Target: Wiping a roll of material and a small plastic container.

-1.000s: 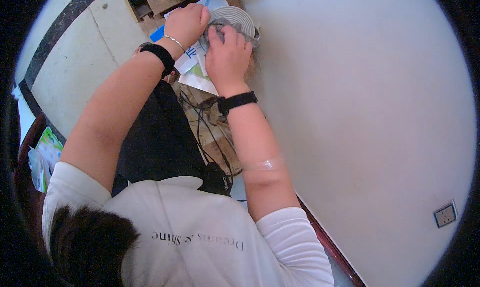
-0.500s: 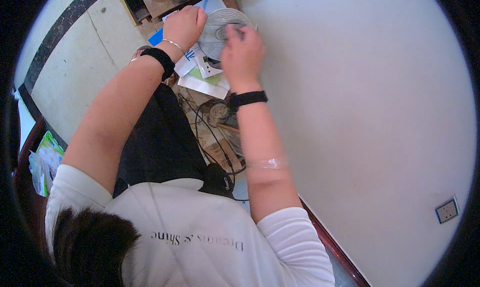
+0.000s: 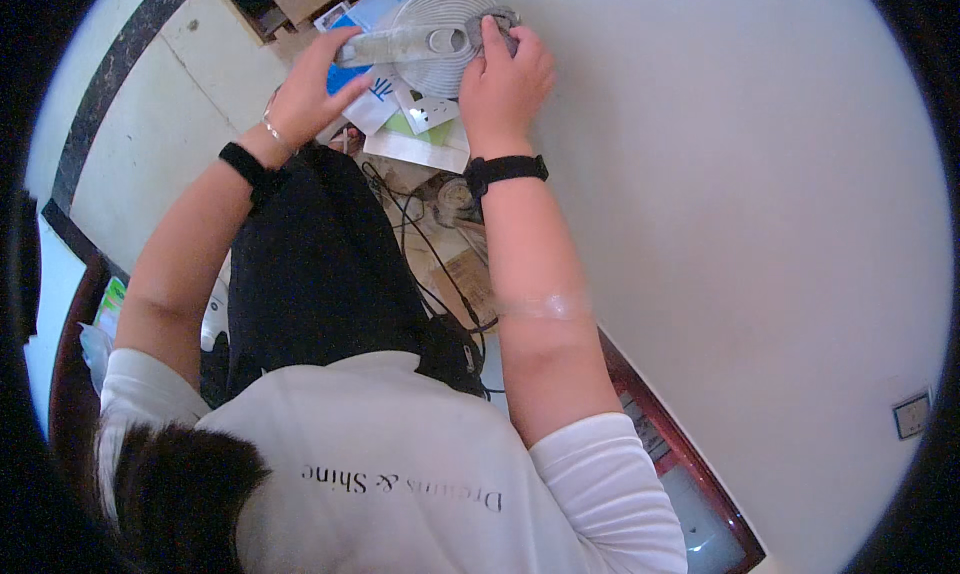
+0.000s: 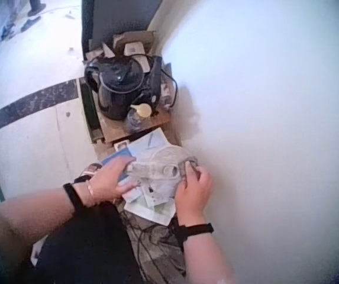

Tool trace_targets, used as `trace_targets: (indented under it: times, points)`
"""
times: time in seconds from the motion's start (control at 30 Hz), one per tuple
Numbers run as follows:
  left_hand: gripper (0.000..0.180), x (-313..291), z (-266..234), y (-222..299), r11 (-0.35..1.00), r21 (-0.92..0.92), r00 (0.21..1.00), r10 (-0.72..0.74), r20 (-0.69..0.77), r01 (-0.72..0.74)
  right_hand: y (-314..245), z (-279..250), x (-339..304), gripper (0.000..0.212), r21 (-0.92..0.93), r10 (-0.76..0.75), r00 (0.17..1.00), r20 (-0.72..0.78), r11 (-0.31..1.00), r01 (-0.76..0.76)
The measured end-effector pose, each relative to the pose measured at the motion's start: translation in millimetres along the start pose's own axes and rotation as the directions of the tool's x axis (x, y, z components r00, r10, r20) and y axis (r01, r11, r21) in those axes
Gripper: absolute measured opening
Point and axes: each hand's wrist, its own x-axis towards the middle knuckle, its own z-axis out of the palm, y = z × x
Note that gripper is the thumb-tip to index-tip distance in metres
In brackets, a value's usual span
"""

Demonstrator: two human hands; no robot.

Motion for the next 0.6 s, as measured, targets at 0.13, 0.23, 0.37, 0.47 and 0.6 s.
trace_targets:
  times: [0.13,0.23,0.37,0.47,0.6]
  points:
    - [0.032,9.8,-5.1,-10.8,0.997,0.062,0.993,0.041,0.111,-0.048,-10.5,7.5,-6.0,0.039,0.006,0.046,0.997,-0.054,0.999,-0.045]
    - [0.030,17.2,-4.2,-14.0,0.982,0.032,0.946,-0.186,0.267,0.184,-38.7,9.0,-11.4,0.041,-0.005,0.177,0.977,-0.116,0.984,-0.178]
    - [0.028,18.5,-4.2,-16.0,0.962,-0.031,0.925,-0.252,0.284,0.272,-85.9,5.5,-25.5,0.044,0.076,0.057,0.998,0.030,0.995,-0.059]
    - [0.028,20.4,-5.5,-17.6,0.964,-0.033,0.920,-0.242,0.310,0.265,-79.4,0.5,-20.2,0.045,0.114,-0.122,0.987,0.103,0.987,0.110]
    - [0.028,27.7,-10.6,-9.0,0.969,0.006,0.897,-0.231,0.377,0.248,-29.6,-6.7,-4.8,0.043,0.074,-0.198,0.975,0.099,0.979,0.191]
